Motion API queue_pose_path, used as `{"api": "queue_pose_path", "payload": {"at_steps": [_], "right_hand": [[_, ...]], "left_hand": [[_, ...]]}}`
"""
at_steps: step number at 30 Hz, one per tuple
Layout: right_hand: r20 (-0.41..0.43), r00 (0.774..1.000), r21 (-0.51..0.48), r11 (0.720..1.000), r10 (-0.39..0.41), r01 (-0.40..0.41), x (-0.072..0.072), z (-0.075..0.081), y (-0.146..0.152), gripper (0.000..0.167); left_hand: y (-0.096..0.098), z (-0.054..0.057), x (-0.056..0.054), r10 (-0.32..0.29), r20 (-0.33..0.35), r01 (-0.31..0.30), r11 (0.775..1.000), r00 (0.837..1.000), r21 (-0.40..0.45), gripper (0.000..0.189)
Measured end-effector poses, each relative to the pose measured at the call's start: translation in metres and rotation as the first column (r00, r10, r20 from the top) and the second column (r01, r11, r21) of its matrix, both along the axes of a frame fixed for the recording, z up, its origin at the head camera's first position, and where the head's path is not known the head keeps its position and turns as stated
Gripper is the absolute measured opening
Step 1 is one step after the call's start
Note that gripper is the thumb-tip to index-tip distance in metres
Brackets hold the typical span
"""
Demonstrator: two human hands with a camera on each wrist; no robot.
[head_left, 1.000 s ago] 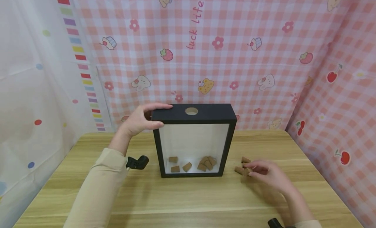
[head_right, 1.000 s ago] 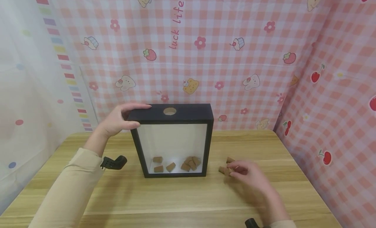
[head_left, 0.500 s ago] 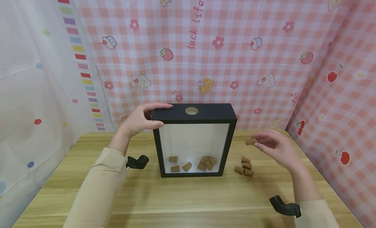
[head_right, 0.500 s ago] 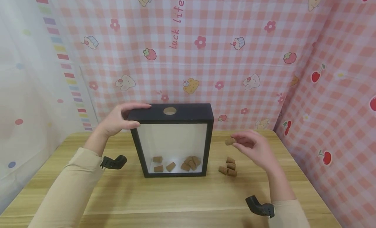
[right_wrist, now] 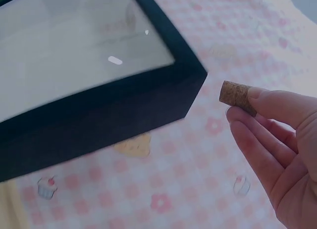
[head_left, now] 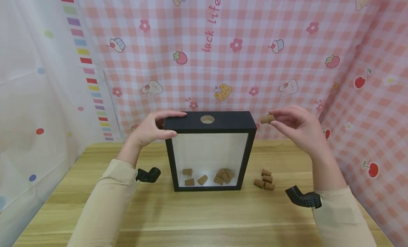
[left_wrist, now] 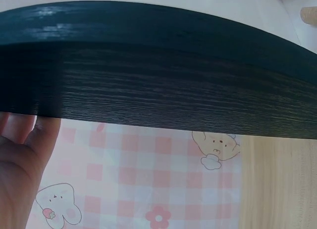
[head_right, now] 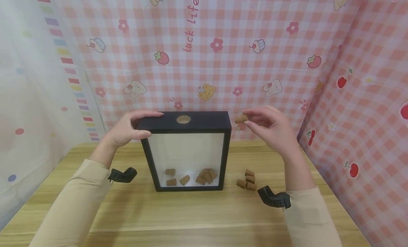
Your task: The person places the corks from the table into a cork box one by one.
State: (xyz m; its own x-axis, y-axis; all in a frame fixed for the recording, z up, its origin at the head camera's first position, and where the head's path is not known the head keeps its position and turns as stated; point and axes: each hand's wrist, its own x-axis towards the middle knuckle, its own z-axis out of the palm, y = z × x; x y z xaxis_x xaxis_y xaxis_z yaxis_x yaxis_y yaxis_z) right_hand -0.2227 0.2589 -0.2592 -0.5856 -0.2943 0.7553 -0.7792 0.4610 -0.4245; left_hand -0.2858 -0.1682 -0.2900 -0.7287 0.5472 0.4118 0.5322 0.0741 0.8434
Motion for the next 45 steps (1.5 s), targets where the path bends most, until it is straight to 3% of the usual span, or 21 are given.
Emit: {"api": "queue_pose_path", "payload": {"at_steps": [6, 18, 28, 39, 45], "right_hand": [[0.006, 0.994, 0.005, 0.994, 0.112, -0.112, -0.004, 0.017, -0.023, 0.035], [0.07, 0.976, 0.111, 0.971, 0.204, -0.211, -0.018, 0.028, -0.071, 0.03], [0.059, 0.981, 0.238, 0.952, 0.185, -0.194, -0.026, 0.032, -0.101, 0.028], [0.083, 0.988, 0.364, 0.919, 0.128, -0.15, -0.035, 0.038, -0.124, 0.031], [0.072, 0.982, 0.35, 0.917, 0.176, -0.191, -0.037, 0.038, -0.125, 0.038]], "left_hand": [[0.0, 0.001, 0.0, -0.002, -0.002, 0.002, 1.0, 1.0, 0.0, 0.051], [0.0, 0.001, -0.001, -0.008, 0.0, 0.008, 1.0, 1.0, 0.012, 0.05], [0.001, 0.001, -0.001, 0.005, 0.008, -0.005, 1.0, 1.0, 0.007, 0.05], [0.001, 0.0, 0.0, -0.031, 0.011, 0.03, 0.999, 0.999, 0.029, 0.051], [0.0, -0.001, -0.001, -0.024, 0.015, 0.024, 0.999, 1.0, 0.027, 0.051]]}}
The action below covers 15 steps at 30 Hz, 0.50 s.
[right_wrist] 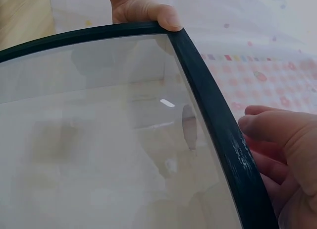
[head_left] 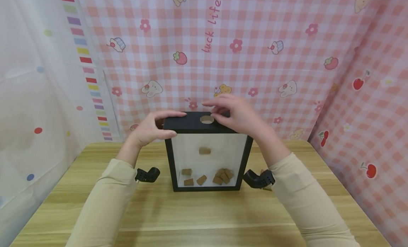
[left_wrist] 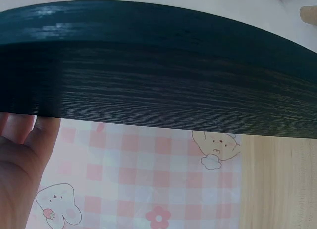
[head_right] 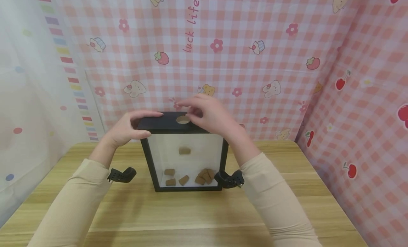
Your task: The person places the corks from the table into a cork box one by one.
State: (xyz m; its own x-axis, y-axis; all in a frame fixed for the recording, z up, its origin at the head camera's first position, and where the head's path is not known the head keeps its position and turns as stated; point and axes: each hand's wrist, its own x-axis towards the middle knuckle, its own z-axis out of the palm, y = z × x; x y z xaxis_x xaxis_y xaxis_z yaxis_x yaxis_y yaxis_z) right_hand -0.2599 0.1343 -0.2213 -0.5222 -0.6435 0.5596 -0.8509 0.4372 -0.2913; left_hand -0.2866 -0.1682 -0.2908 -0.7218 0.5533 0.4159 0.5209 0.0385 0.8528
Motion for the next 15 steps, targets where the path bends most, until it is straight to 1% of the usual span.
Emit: {"api": "queue_pose_path", "payload": {"at_steps": [5, 11, 13, 15], "right_hand": [[-0.003, 0.999, -0.032, 0.999, 0.034, -0.034, 0.003, 0.0, 0.008, 0.037], [-0.035, 0.997, -0.088, 0.993, 0.073, -0.075, 0.01, -0.003, 0.027, 0.037], [-0.045, 0.996, -0.1, 0.992, 0.071, -0.075, 0.014, -0.004, 0.035, 0.038], [-0.039, 0.997, -0.116, 0.991, 0.065, -0.069, 0.018, -0.006, 0.043, 0.038]], "left_hand": [[0.0, 0.0, 0.0, 0.011, 0.0, -0.011, 1.0, 1.0, -0.01, 0.051], [0.001, 0.001, 0.001, 0.02, -0.003, -0.02, 1.0, 1.0, -0.015, 0.051], [0.001, 0.001, 0.001, 0.019, -0.003, -0.019, 1.0, 1.0, -0.015, 0.051], [0.001, 0.001, 0.0, 0.021, -0.002, -0.021, 1.0, 1.0, -0.015, 0.051]]}}
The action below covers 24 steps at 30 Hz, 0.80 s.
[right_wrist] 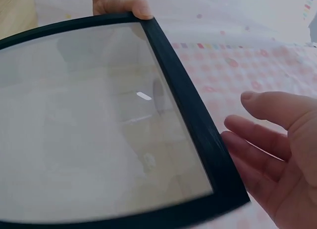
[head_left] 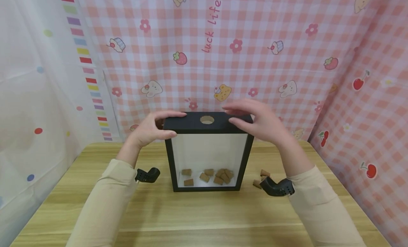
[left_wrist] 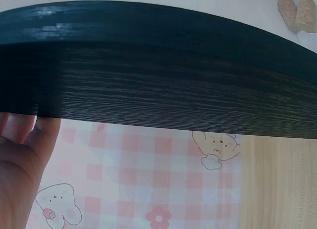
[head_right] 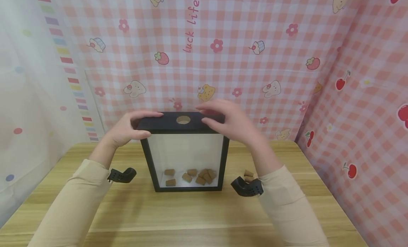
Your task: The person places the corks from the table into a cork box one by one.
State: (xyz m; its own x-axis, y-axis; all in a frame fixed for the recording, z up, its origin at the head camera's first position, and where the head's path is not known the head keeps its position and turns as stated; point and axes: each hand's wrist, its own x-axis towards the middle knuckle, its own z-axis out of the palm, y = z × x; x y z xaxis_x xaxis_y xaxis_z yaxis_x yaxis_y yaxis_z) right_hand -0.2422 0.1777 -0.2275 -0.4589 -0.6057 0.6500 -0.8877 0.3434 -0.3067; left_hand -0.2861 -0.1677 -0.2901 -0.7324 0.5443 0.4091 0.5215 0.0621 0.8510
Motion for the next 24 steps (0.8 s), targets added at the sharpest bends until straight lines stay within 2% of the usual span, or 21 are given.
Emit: {"api": "queue_pose_path", "payload": {"at_steps": [9, 16, 24], "right_hand": [[0.035, 0.998, -0.032, 0.998, -0.057, 0.058, 0.017, -0.016, 0.041, 0.044], [0.066, 0.998, -0.113, 0.993, -0.009, 0.017, 0.025, -0.034, 0.068, 0.047], [0.093, 0.995, -0.165, 0.985, -0.032, 0.047, 0.033, -0.058, 0.095, 0.053]], "left_hand": [[0.0, 0.001, 0.001, 0.003, 0.003, -0.003, 1.0, 1.0, -0.001, 0.051], [0.001, 0.001, 0.001, 0.009, -0.006, -0.009, 1.0, 1.0, -0.006, 0.052], [0.001, 0.002, 0.002, 0.011, -0.012, -0.011, 1.0, 1.0, -0.013, 0.052]]}}
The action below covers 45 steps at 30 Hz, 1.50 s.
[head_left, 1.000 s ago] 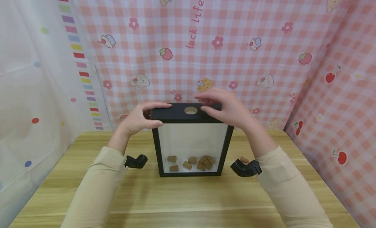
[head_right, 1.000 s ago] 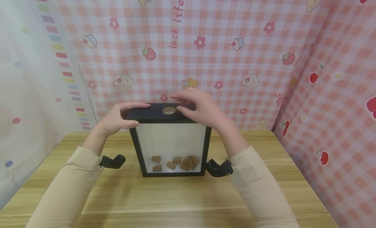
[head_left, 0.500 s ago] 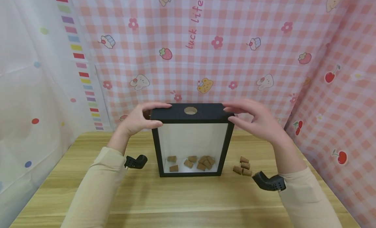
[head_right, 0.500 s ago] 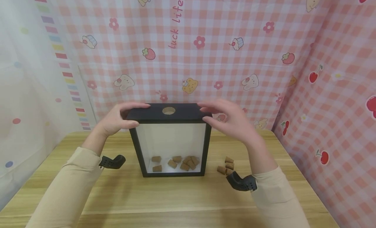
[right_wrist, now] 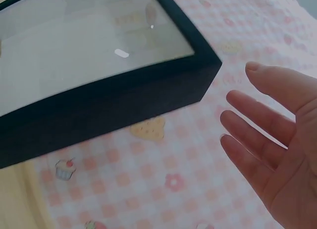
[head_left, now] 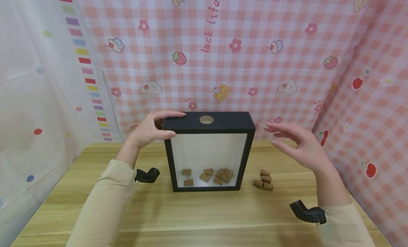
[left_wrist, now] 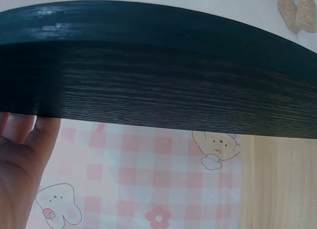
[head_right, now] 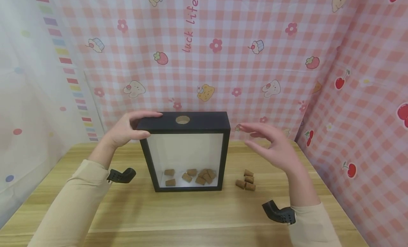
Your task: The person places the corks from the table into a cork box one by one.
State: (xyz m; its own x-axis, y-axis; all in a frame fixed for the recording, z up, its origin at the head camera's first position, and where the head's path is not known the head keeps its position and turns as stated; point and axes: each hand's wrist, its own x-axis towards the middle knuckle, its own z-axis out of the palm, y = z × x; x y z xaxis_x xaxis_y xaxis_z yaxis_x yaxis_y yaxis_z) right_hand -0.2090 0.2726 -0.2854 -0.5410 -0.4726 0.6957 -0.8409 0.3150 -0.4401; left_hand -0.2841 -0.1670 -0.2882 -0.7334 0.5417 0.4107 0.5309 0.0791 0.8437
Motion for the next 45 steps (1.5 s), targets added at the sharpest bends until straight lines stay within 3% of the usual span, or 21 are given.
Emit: {"api": "queue_pose_path", "payload": {"at_steps": [7, 11, 18, 24, 35, 45], "right_hand": [[0.105, 0.993, 0.016, 0.998, -0.06, 0.059, 0.005, -0.03, 0.018, 0.057], [0.167, 0.984, 0.007, 0.998, -0.066, 0.065, 0.003, -0.056, 0.027, 0.055], [0.31, 0.937, 0.049, 0.987, -0.16, 0.152, 0.001, -0.102, 0.041, 0.049], [0.373, 0.911, 0.064, 0.984, -0.177, 0.165, 0.002, -0.129, 0.045, 0.046], [0.423, 0.887, 0.094, 0.983, -0.185, 0.16, 0.002, -0.164, 0.05, 0.043], [0.455, 0.86, 0.127, 0.972, -0.232, 0.196, 0.002, -0.178, 0.052, 0.038]], "left_hand": [[0.0, 0.0, 0.0, -0.006, -0.005, 0.006, 1.0, 1.0, 0.002, 0.052], [0.0, 0.0, 0.0, -0.008, 0.001, 0.008, 1.0, 1.0, 0.007, 0.052], [0.0, 0.0, 0.0, -0.019, -0.001, 0.019, 1.0, 1.0, 0.009, 0.052], [-0.001, -0.001, -0.002, -0.022, -0.004, 0.022, 1.0, 1.0, 0.009, 0.051], [-0.001, 0.0, -0.001, -0.016, -0.009, 0.016, 1.0, 1.0, 0.006, 0.052], [-0.001, -0.001, -0.001, -0.017, -0.001, 0.017, 1.0, 1.0, 0.011, 0.052]]}}
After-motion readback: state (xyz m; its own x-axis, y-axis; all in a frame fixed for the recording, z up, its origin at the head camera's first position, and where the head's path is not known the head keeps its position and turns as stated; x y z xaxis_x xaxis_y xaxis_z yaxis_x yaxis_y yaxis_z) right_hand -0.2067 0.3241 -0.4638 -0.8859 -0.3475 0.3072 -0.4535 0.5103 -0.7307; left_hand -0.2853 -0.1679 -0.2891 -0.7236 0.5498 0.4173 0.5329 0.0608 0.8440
